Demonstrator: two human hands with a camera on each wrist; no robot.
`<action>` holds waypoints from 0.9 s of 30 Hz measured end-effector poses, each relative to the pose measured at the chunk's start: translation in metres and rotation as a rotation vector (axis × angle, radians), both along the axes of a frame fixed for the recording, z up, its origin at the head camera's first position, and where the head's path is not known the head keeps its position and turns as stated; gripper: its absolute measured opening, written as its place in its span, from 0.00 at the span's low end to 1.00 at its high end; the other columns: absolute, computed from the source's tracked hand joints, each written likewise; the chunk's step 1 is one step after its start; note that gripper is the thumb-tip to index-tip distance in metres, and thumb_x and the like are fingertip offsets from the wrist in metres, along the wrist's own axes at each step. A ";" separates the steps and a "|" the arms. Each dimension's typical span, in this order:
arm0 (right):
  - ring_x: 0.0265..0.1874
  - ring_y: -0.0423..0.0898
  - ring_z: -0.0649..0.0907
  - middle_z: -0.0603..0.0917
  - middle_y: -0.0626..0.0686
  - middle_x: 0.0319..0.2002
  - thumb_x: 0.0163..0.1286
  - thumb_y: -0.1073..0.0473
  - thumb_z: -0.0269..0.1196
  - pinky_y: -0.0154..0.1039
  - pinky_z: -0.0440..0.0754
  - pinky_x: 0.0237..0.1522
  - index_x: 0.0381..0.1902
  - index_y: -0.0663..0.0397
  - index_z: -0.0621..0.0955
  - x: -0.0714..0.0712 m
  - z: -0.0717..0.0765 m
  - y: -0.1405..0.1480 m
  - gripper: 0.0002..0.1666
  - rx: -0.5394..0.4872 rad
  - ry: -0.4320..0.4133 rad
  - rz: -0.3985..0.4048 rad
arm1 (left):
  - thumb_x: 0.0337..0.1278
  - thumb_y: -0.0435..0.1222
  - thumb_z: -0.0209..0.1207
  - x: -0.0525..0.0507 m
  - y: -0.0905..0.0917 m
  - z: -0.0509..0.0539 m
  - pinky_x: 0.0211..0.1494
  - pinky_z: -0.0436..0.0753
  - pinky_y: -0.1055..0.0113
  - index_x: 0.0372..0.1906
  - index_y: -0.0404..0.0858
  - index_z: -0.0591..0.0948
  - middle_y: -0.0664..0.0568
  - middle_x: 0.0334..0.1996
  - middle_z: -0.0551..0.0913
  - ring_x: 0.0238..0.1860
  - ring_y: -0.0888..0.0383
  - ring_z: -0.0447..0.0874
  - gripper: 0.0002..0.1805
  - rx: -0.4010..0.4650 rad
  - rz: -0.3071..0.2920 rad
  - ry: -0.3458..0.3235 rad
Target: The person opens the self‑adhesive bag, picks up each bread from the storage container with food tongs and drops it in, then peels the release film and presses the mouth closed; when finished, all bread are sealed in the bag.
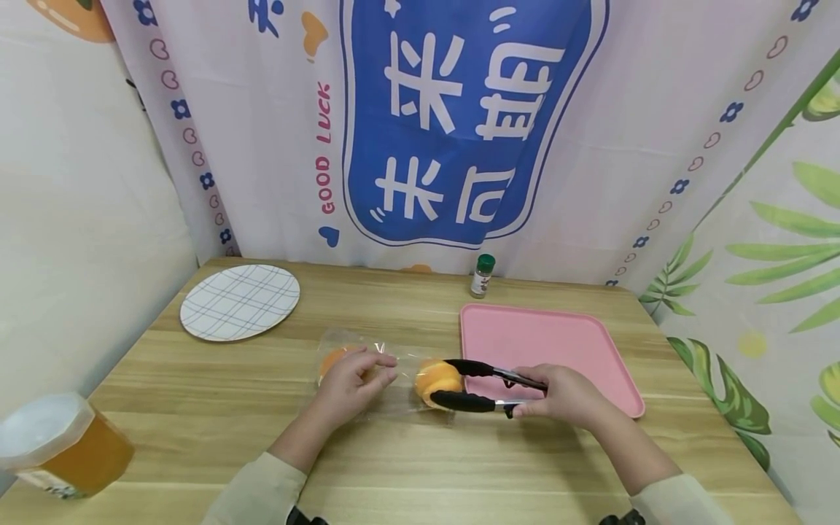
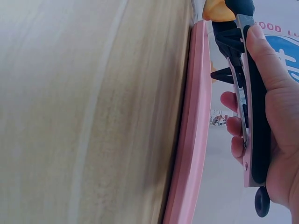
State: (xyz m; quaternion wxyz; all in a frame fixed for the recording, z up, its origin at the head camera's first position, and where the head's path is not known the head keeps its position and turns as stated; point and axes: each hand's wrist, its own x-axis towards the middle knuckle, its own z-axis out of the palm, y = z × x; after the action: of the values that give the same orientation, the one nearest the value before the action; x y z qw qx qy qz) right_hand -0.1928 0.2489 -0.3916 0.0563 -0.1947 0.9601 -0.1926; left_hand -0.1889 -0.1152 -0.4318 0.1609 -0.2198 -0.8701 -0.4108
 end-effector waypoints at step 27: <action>0.54 0.53 0.84 0.86 0.51 0.53 0.44 0.33 0.74 0.53 0.83 0.54 0.58 0.46 0.82 0.003 -0.004 -0.011 0.44 0.131 0.240 0.106 | 0.59 0.38 0.65 0.000 0.013 0.010 0.48 0.86 0.61 0.39 0.42 0.87 0.54 0.39 0.90 0.43 0.57 0.89 0.07 -0.143 -0.044 0.149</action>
State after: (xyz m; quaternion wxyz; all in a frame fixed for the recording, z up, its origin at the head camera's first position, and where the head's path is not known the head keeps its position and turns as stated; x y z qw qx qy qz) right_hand -0.1897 0.2375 -0.3960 -0.0360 -0.2629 0.9588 -0.1014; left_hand -0.1892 -0.1021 -0.4215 0.2001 -0.2796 -0.8777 -0.3337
